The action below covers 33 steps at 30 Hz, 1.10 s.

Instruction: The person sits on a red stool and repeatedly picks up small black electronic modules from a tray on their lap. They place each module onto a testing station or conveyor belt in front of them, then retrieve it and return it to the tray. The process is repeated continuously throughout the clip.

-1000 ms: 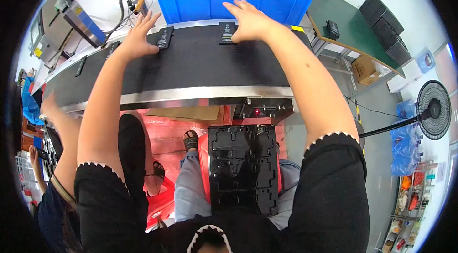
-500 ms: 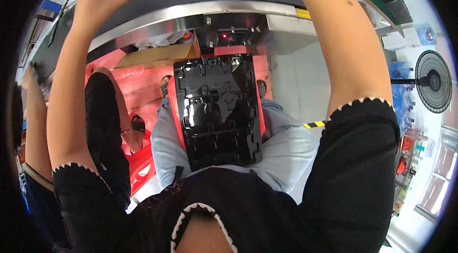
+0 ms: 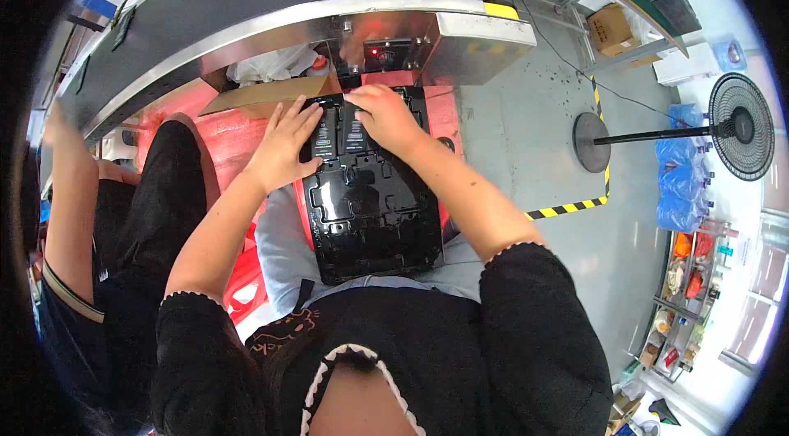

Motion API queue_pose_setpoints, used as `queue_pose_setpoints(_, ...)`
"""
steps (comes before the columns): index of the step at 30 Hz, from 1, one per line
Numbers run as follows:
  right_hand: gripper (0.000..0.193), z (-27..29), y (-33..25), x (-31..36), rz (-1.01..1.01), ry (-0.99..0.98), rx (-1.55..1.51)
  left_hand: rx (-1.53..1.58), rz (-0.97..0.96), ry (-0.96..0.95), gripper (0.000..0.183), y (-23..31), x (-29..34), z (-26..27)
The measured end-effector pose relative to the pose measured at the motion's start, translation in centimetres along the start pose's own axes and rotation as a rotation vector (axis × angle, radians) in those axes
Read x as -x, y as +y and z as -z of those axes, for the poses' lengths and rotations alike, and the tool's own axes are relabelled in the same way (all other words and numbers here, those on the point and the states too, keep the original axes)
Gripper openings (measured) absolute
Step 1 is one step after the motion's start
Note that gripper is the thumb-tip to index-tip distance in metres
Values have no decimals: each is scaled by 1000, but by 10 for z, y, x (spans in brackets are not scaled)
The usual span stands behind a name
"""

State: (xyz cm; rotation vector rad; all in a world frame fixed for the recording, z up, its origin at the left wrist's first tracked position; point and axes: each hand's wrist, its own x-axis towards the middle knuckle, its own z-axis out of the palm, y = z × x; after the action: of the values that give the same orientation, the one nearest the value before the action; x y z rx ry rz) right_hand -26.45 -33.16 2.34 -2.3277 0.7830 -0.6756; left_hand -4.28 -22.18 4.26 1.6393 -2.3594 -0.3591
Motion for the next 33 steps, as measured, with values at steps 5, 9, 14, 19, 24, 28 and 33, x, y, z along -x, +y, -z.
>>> queue_pose_setpoints(5,46,-11,-40,37,80,-1,248,-77,62,47,59,13,25,-28)
queue_pose_setpoints(9,38,-16,-36,56,106,-127,581,-134,177,105,55,34,26,-46)
queue_pose_setpoints(14,29,-9,-21,64,122,-51,661,-115,267,125,57,44,21,-55)
queue_pose_setpoints(19,18,30,-65,25,106,-347,278,-123,367,83,58,55,10,-54)
queue_pose_setpoints(24,21,113,-116,-96,406,223,229,44,335,207,50,58,15,-7)
queue_pose_setpoints(28,44,142,-57,-211,429,613,598,184,-79,651,39,28,-8,88)
queue_pose_setpoints(33,78,182,-21,-263,17,-67,618,-360,24,965,46,-47,-67,187)
